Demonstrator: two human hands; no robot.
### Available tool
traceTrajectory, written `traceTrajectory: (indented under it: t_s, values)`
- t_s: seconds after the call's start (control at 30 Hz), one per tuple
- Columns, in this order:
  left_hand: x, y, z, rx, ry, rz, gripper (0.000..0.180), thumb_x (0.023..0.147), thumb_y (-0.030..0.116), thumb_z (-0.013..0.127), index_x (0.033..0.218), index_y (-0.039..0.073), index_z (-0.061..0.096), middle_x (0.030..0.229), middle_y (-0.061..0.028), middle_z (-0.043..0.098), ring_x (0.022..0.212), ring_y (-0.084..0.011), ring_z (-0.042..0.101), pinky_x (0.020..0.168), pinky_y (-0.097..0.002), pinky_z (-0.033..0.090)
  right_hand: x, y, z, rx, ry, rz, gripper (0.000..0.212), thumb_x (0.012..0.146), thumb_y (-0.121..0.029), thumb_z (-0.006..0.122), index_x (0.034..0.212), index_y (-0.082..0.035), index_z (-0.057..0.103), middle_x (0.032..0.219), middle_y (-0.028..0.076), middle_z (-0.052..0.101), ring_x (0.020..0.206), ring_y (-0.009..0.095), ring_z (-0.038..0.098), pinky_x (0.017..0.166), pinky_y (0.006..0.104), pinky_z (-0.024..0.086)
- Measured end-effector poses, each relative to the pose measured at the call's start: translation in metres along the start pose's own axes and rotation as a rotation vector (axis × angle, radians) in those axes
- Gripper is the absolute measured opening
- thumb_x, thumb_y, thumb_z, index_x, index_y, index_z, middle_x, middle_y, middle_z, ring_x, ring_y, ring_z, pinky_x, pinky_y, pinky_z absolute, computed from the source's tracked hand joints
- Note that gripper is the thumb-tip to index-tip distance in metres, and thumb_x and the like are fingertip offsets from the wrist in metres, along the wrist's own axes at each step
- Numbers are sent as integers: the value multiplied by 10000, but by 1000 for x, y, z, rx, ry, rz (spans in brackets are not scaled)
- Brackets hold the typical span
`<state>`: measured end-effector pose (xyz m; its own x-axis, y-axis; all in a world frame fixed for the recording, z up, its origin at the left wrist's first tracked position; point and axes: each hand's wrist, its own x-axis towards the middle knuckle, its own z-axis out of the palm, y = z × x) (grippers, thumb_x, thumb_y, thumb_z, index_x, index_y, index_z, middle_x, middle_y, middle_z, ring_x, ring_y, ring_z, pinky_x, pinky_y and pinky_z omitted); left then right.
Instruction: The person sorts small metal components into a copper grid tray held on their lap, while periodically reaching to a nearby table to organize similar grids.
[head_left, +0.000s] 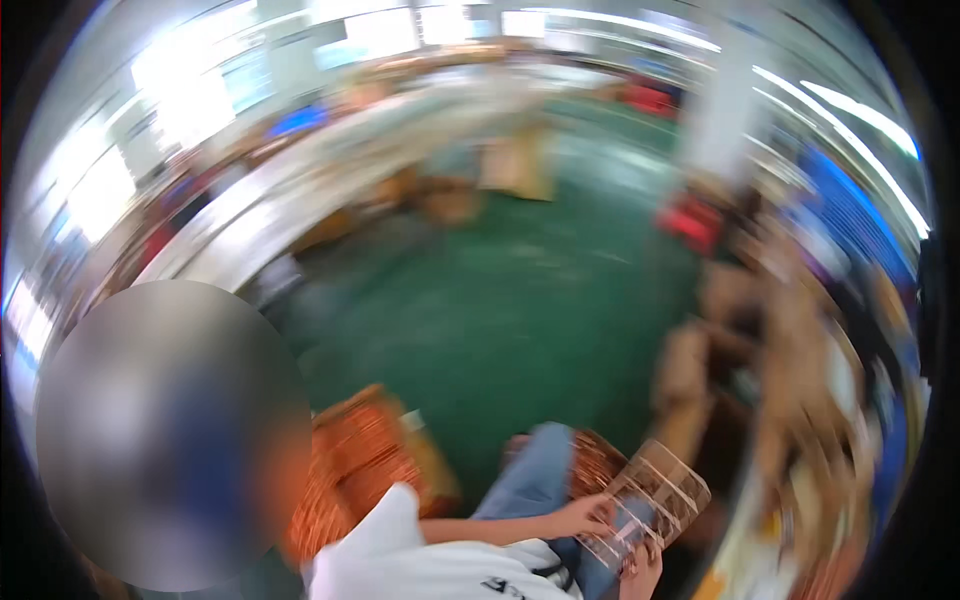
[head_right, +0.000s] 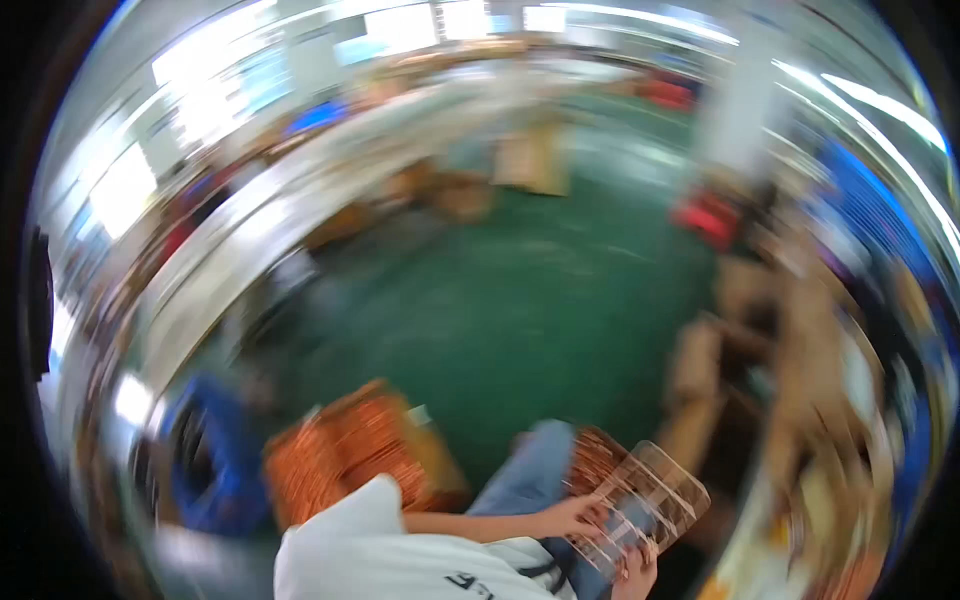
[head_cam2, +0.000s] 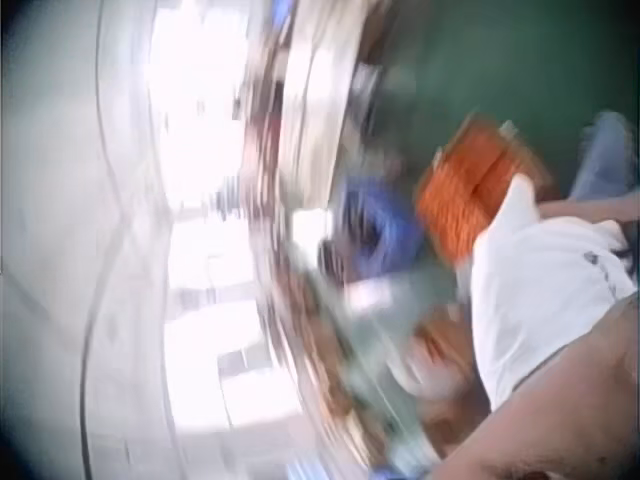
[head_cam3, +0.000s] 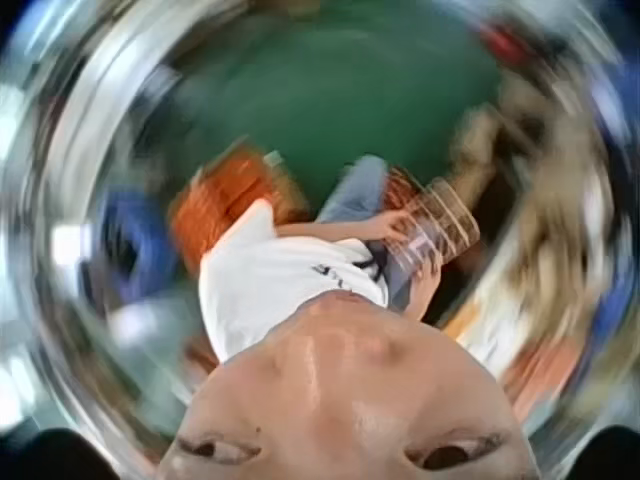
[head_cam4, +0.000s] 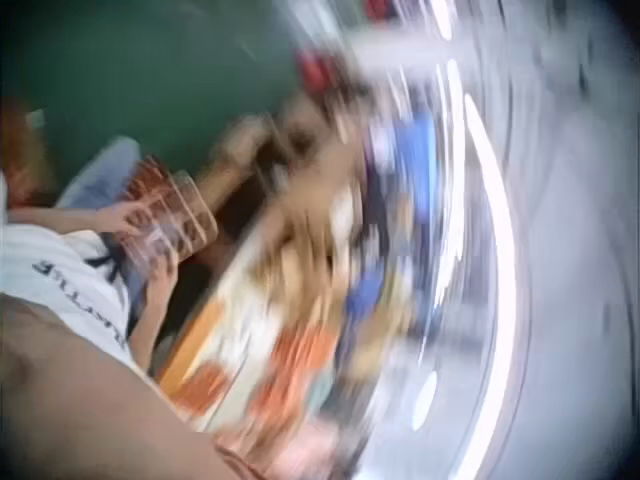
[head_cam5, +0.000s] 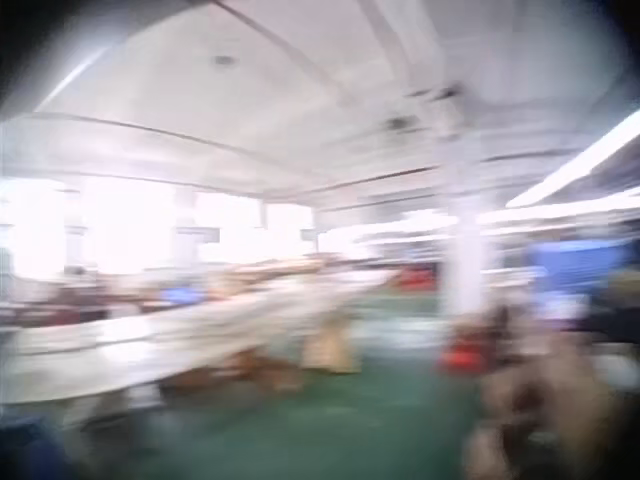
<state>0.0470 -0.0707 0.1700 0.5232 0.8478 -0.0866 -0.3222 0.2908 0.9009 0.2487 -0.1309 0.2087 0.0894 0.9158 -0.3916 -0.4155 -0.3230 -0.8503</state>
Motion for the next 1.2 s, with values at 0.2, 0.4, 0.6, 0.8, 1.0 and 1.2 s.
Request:
traceTrajectory:
  t_s: [0.2,0.4,0.6,0.8,1.0,1.2]
  values:
    - [-44,19,-82,161,522,66,277,708,109,654,942,42,520,836,-59,568,763,-135,541,684,-296,462,97,54,72,-768,-593,-384,448,611,49,613,1040,-74,575,1166,196,438,1061,389,399,794,433,427]
    - [-20,-24,-114,301,584,56,309,637,145,702,875,31,540,776,-56,578,723,-148,545,641,-309,455,143,87,77,-409,-207,259,230,770,-54,625,977,-53,524,732,45,540,547,130,478,442,258,392]
    - [3,-50,-130,419,598,-74,205,689,146,674,850,28,632,770,-72,628,640,-157,590,561,-312,478,167,111,60,-439,-82,226,138,805,-69,570,931,-48,516,724,44,548,540,115,504,453,234,416]
    - [24,-58,-133,197,604,-273,255,578,101,719,815,35,654,761,-117,638,701,-216,606,648,-337,474,160,118,69,-406,20,227,61,840,-84,514,885,-43,508,716,43,556,533,100,531,463,210,441]
    - [29,-51,-117,416,813,-299,476,612,213,685,1045,60,558,926,-160,615,857,-274,597,763,-354,466,182,141,37,-415,-46,200,88,864,-141,481,835,-63,509,656,27,535,487,125,504,421,248,411]
    - [31,-74,-113,571,837,-233,646,562,311,732,1114,74,492,944,-174,603,849,-276,591,759,-357,456,178,140,26,-267,-182,235,213,876,-208,483,966,-24,539,809,70,595,609,157,560,510,276,462]
